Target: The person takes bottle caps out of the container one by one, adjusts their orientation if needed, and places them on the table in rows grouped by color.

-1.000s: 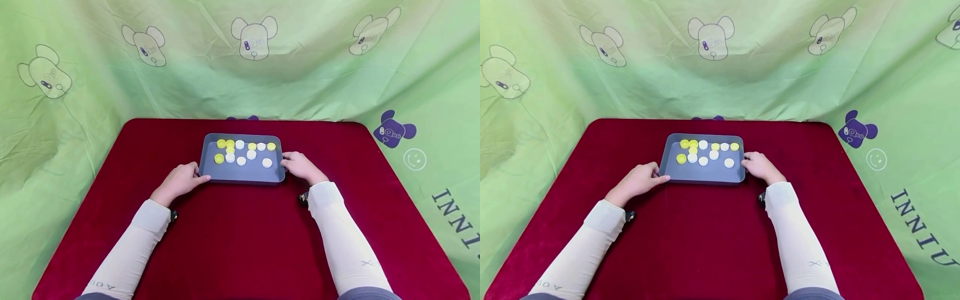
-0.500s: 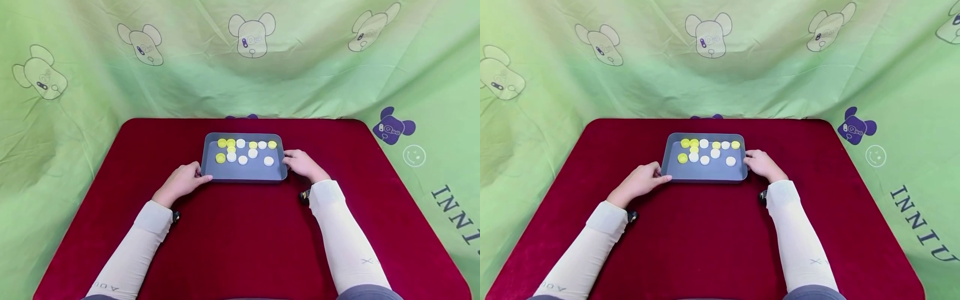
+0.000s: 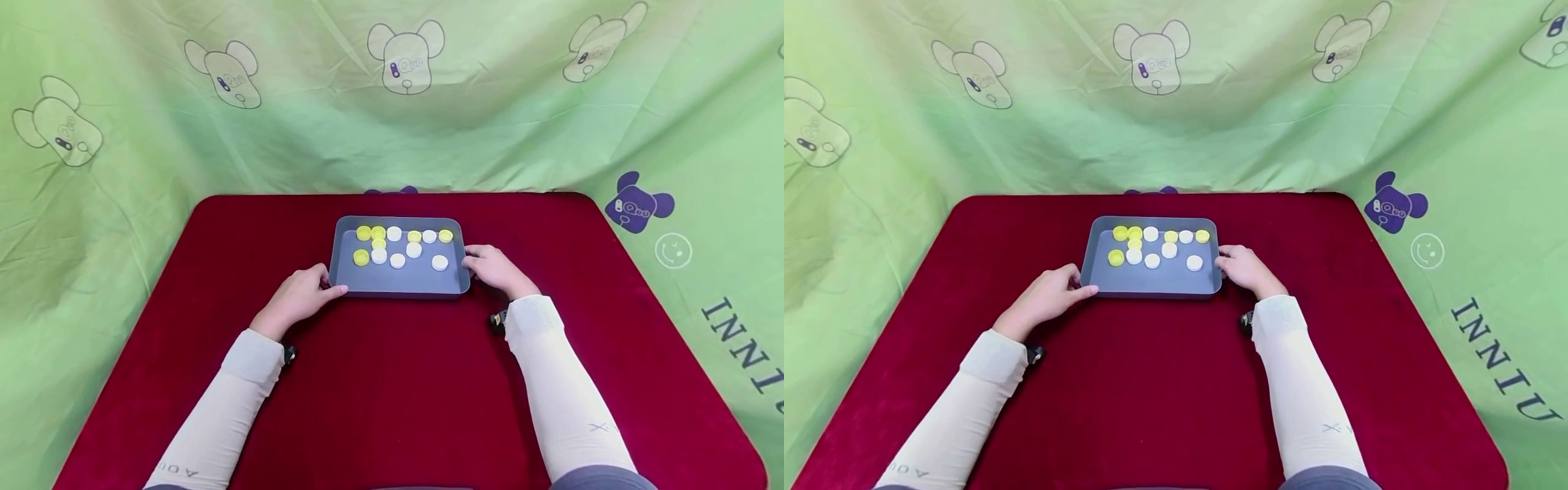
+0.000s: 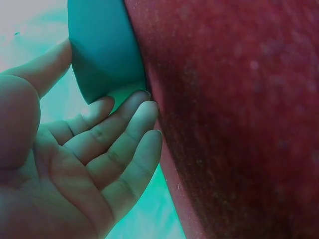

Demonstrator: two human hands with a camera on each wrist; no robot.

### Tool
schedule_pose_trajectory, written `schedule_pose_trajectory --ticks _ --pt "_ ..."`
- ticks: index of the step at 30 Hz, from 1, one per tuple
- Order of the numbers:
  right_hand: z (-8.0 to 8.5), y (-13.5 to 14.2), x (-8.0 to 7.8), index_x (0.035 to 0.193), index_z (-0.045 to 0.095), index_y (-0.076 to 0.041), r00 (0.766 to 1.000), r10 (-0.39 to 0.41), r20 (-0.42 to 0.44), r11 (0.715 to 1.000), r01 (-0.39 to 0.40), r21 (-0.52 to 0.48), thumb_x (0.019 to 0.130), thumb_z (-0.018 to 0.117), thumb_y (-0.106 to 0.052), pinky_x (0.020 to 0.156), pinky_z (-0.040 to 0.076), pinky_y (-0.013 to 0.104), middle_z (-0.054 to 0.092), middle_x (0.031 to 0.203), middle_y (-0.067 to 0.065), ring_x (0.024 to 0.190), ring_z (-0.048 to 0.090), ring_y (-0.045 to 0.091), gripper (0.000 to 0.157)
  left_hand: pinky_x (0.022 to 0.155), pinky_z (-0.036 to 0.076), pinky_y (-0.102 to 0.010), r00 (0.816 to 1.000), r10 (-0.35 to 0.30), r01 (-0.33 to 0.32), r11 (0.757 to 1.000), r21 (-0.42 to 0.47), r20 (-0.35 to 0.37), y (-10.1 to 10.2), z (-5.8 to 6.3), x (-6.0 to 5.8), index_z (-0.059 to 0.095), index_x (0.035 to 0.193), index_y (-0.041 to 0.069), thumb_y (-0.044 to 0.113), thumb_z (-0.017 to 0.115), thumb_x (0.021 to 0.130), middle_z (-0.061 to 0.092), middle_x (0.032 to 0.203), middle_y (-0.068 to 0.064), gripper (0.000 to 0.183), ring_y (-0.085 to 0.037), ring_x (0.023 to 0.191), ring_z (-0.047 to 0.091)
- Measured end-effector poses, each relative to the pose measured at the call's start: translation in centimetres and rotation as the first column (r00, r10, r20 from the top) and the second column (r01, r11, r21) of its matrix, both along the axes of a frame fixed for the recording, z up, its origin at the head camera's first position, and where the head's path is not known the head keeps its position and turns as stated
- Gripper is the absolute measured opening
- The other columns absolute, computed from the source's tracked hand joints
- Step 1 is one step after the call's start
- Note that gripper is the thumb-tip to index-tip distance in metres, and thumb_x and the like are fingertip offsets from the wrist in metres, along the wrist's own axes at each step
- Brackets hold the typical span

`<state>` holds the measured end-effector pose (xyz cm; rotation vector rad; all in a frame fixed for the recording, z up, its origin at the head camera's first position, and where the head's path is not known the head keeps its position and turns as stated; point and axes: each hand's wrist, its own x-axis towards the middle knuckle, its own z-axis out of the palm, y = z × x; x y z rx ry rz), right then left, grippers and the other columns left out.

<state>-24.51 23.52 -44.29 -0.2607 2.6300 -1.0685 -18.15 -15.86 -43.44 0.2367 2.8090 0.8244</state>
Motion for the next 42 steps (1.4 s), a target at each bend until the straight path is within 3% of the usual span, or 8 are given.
schedule_pose_trajectory --ticks 16,28,42 --pt "0.31 -0.25 0.21 0.137 0.05 0.005 1.0 -0.002 0.01 1.0 0.002 0.024 0.095 0.043 -0.017 0.078 0.051 0.04 0.063 0.105 0.018 0.085 0.062 0.027 0.048 0.06 0.042 -0.034 1.0 -0.01 0.01 1.0 -0.002 -0.029 -0.15 -0.12 -0.23 0.055 0.094 0.01 0.05 0.067 0.089 0.054 0.068 -0.005 0.042 -0.02 0.063 0.052" --pt "-0.01 -0.21 0.0 0.138 0.049 0.006 1.0 0.001 0.02 1.0 -0.001 0.02 0.096 0.043 -0.017 0.079 0.051 0.041 0.06 0.118 0.021 0.088 0.062 0.028 0.048 0.059 0.042 -0.035 1.0 -0.008 0.008 1.0 0.003 -0.01 -0.26 -0.21 -0.13 0.054 0.089 0.012 0.049 0.067 0.089 0.052 0.066 -0.006 0.04 -0.021 0.062 0.051" --pt "0.05 -0.16 0.03 0.138 0.049 0.007 0.999 0.006 0.032 1.0 -0.006 -0.007 0.099 0.047 -0.015 0.077 0.052 0.039 0.062 0.114 0.021 0.086 0.063 0.027 0.044 0.059 0.042 -0.034 1.0 -0.016 0.016 1.0 0.009 -0.001 -0.3 -0.33 -0.15 0.053 0.087 0.012 0.05 0.067 0.089 0.052 0.066 -0.006 0.04 -0.021 0.062 0.051"
